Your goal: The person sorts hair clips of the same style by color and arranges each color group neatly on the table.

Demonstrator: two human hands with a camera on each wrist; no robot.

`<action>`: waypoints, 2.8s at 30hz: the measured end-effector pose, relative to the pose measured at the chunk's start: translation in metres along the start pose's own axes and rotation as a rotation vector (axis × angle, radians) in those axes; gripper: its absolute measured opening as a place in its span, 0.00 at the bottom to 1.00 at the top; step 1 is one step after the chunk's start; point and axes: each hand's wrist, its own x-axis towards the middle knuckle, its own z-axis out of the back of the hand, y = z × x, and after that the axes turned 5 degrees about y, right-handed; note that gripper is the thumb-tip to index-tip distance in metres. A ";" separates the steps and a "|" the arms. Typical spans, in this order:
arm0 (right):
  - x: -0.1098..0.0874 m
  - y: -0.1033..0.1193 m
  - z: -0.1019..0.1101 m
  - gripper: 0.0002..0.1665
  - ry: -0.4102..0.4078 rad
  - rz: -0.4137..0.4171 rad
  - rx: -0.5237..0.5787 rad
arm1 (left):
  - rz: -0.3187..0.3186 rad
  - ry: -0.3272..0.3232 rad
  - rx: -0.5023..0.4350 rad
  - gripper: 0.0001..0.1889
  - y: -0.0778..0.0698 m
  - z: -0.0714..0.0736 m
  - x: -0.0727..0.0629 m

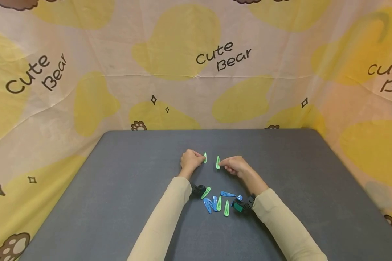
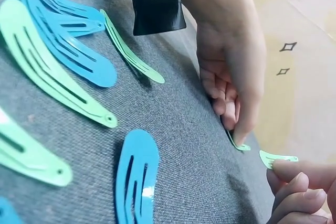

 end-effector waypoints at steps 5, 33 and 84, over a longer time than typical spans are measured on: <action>0.006 0.003 -0.002 0.13 -0.020 -0.020 0.016 | 0.004 0.000 -0.002 0.08 -0.001 0.000 -0.001; 0.033 0.014 -0.012 0.21 -0.111 -0.102 0.014 | 0.017 0.011 -0.012 0.09 -0.003 0.002 -0.003; 0.028 0.018 -0.016 0.16 -0.138 -0.110 0.054 | 0.012 0.016 0.003 0.09 -0.003 0.001 0.000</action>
